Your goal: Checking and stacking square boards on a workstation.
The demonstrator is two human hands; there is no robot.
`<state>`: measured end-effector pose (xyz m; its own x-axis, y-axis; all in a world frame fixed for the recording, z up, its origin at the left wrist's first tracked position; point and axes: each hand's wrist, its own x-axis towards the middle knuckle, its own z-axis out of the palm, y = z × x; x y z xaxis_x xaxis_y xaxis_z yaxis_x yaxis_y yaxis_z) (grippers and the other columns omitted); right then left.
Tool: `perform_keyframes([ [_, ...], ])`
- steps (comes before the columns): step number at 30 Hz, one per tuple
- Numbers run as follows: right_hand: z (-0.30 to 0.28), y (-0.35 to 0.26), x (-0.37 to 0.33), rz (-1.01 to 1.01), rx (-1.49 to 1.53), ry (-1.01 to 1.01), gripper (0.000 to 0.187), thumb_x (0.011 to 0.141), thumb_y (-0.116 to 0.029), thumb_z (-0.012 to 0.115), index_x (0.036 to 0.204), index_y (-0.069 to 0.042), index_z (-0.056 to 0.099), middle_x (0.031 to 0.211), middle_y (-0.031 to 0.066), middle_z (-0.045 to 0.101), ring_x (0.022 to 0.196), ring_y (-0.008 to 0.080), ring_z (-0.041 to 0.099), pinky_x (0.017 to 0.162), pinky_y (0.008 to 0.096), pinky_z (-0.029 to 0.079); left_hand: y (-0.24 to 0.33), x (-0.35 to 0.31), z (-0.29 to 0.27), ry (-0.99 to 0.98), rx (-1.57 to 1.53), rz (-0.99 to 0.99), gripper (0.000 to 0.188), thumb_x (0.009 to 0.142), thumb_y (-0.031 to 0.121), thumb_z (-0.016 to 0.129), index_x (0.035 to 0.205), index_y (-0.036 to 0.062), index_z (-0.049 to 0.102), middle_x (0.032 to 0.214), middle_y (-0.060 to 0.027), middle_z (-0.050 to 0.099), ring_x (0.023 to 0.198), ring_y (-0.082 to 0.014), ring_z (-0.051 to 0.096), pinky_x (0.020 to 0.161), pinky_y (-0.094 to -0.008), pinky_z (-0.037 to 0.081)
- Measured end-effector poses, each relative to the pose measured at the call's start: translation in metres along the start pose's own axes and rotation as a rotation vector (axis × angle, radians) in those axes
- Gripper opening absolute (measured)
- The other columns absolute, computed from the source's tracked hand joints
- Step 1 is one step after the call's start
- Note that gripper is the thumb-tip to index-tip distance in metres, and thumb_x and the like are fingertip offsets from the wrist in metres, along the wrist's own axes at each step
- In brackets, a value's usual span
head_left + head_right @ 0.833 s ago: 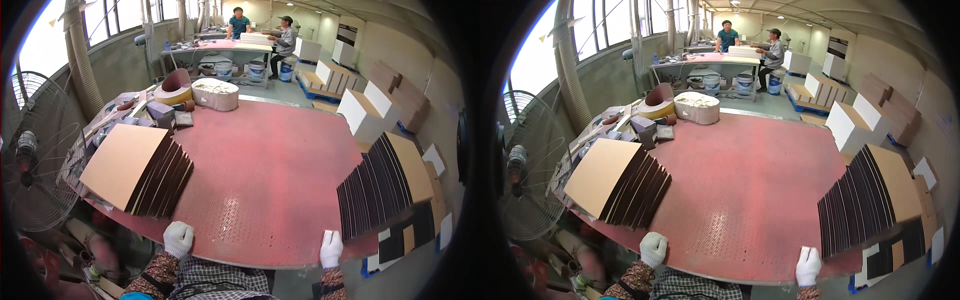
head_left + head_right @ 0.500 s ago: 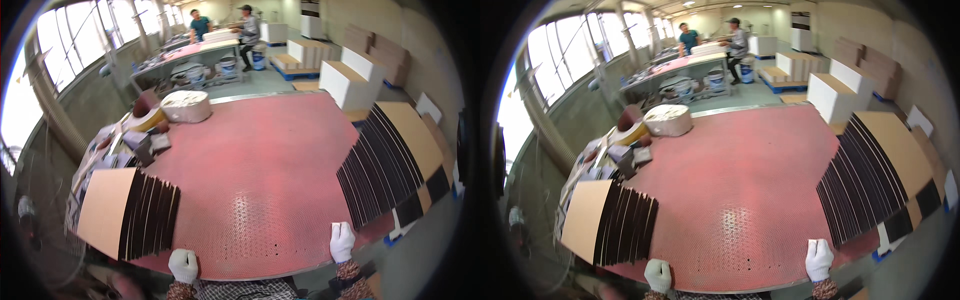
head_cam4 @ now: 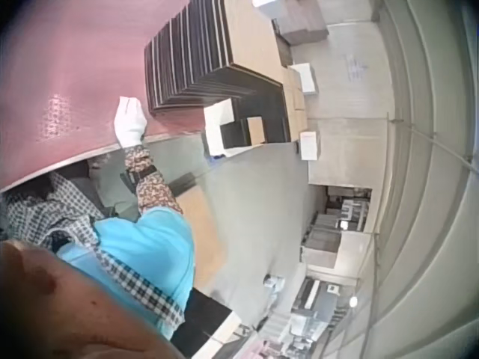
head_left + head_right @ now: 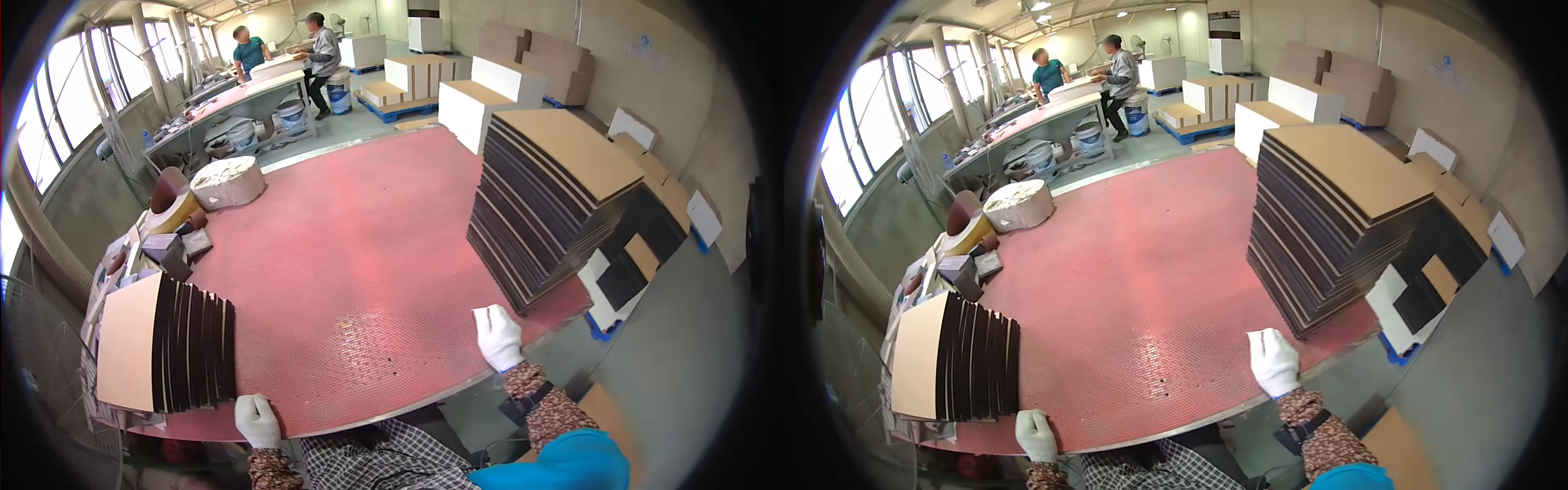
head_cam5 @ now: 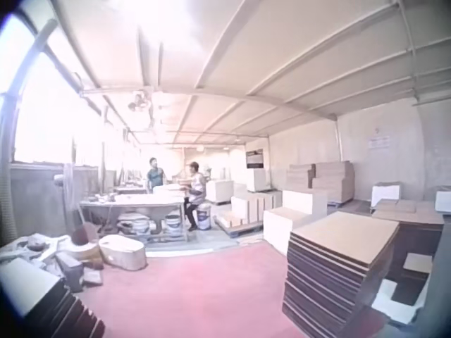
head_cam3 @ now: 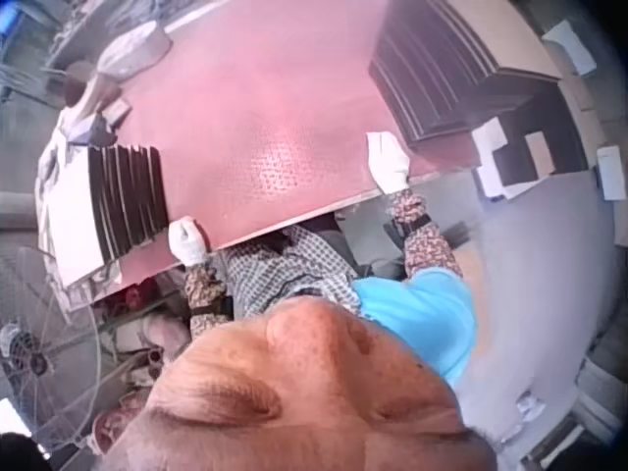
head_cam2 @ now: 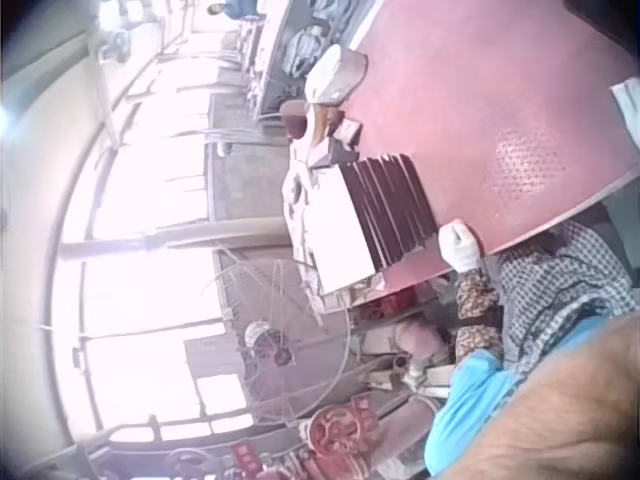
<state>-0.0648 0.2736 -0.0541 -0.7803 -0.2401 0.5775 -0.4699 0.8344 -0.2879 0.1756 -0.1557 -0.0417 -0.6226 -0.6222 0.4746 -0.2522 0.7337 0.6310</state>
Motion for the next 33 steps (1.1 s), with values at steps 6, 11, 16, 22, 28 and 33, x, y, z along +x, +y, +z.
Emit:
perform_keyframes([
  [6,0.011,-0.003,0.000,0.020,-0.086,-0.077,0.021,0.103,-0.029,0.054,0.098,-0.011,0.063,0.087,0.0114,0.064,0.077,0.0331,0.066,0.066,0.0460,0.054,-0.021,-0.003,0.005,0.050,0.078,0.037,0.021,0.095,0.010,0.060,0.077,-0.0002,0.056,0.075,-0.0139,0.053,0.069,-0.0308,0.054,0.066,-0.0408,0.045],
  [11,0.019,0.004,-0.004,0.154,0.049,-0.111,0.030,0.105,-0.036,0.047,0.104,-0.011,0.064,0.095,0.0128,0.067,0.087,0.0346,0.069,0.074,0.0475,0.056,-0.014,0.000,0.007,0.033,0.113,0.024,0.023,0.096,0.010,0.060,0.077,-0.0020,0.056,0.076,-0.0155,0.053,0.071,-0.0315,0.055,0.067,-0.0415,0.045],
  [16,0.027,0.013,-0.008,0.211,0.113,-0.088,0.033,0.106,-0.038,0.045,0.106,-0.010,0.063,0.100,0.0119,0.067,0.092,0.0338,0.069,0.076,0.0467,0.057,-0.018,-0.001,0.012,0.028,0.184,0.097,0.022,0.094,0.015,0.063,0.079,-0.0006,0.060,0.080,-0.0170,0.057,0.075,-0.0348,0.059,0.070,-0.0428,0.048],
  [22,0.008,0.002,-0.002,0.039,0.045,-0.075,0.034,0.106,-0.039,0.045,0.107,-0.010,0.064,0.100,0.0130,0.068,0.091,0.0338,0.069,0.078,0.0456,0.058,-0.022,-0.002,0.008,0.005,0.286,0.105,0.023,0.096,0.017,0.062,0.082,-0.0009,0.060,0.084,-0.0163,0.057,0.080,-0.0351,0.059,0.074,-0.0430,0.048],
  [28,0.014,0.004,0.001,0.288,0.190,-0.176,0.037,0.106,-0.039,0.043,0.106,-0.009,0.064,0.102,0.0147,0.069,0.093,0.0363,0.069,0.081,0.0479,0.057,-0.012,0.003,0.012,-0.005,0.294,0.074,0.022,0.094,0.018,0.064,0.083,-0.0004,0.061,0.087,-0.0174,0.060,0.084,-0.0377,0.060,0.077,-0.0445,0.049],
  [33,0.005,-0.009,0.007,0.313,0.195,-0.220,0.040,0.106,-0.042,0.042,0.107,-0.008,0.062,0.105,0.0161,0.069,0.094,0.0375,0.069,0.081,0.0496,0.056,-0.017,-0.001,0.009,0.009,0.309,0.010,0.022,0.095,0.018,0.064,0.085,-0.0015,0.063,0.088,-0.0177,0.060,0.085,-0.0369,0.061,0.077,-0.0440,0.049],
])
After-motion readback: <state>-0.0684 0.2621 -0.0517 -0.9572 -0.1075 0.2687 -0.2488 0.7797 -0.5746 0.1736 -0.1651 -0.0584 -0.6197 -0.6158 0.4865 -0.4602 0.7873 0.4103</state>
